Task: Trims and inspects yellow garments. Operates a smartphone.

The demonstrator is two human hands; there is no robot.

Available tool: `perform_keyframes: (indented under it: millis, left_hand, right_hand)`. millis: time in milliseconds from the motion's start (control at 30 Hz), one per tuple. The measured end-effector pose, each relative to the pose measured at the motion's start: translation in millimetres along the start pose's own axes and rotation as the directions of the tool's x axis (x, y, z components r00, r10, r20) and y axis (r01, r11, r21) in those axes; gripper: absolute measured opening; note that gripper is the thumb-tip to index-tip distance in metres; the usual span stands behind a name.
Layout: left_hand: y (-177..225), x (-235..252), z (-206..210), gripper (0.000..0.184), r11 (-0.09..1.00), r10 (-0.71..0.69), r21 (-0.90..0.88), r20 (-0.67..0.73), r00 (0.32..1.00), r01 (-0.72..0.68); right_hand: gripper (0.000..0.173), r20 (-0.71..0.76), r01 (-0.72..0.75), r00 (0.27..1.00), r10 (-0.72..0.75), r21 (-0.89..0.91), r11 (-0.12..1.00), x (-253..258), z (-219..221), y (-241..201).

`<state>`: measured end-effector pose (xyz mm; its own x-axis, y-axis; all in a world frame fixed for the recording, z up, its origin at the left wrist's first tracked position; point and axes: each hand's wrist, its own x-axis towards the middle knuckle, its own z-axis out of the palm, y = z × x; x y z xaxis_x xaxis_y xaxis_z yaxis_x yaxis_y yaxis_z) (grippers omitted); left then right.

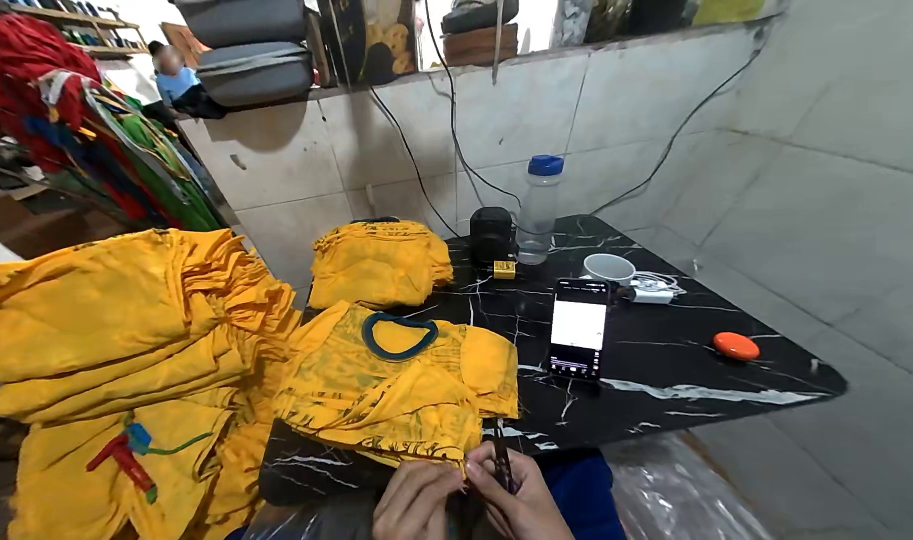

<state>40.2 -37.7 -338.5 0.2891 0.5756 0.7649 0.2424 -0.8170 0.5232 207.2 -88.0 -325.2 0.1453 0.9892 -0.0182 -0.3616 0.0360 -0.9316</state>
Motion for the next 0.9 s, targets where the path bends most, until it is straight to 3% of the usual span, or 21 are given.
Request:
perform_keyframes:
  millis: [133,300,400,500,633,900]
  left_hand:
    - [4.0,6.3,-6.1,0.008,0.966,-0.189,-0.175,0.013,0.982,0.188]
    - [11.2,5.6,-5.3,0.004,0.867,-0.344,-0.335,0.129,0.93,0.368]
    - [8.8,5.8,-3.9,0.002,0.869,-0.304,-0.368,0.133,0.943,0.332]
    - [5.9,7.2,-6.9,0.004,0.936,-0.211,-0.266,0.101,0.972,0.231]
    - [11.5,9.3,-10.4,0.007,0.968,-0.153,-0.18,0.144,0.978,0.178]
    - [12.9,9.3,-7.4,0.009,0.972,-0.14,-0.169,0.128,0.982,0.161]
  right_hand:
    - [0.008,0.005,0.189,0.981,-0.192,-0.202,0.961,1.2,2.6,1.2]
    - [0.008,0.036,0.281,0.956,-0.29,-0.396,0.875,1.1,2.5,2.8]
    - [0.016,0.052,0.38,0.908,-0.415,-0.521,0.764,1.2,-3.2,5.4]
    - [0.033,0.13,0.432,0.847,-0.515,-0.733,0.525,-3.0,-12.7,-1.0]
    - [0.034,0.326,0.476,0.815,-0.478,-0.848,0.234,-11.2,-15.7,-13.1]
    - [0.031,0.335,0.464,0.777,-0.533,-0.877,0.124,-6.5,-5.8,-5.0]
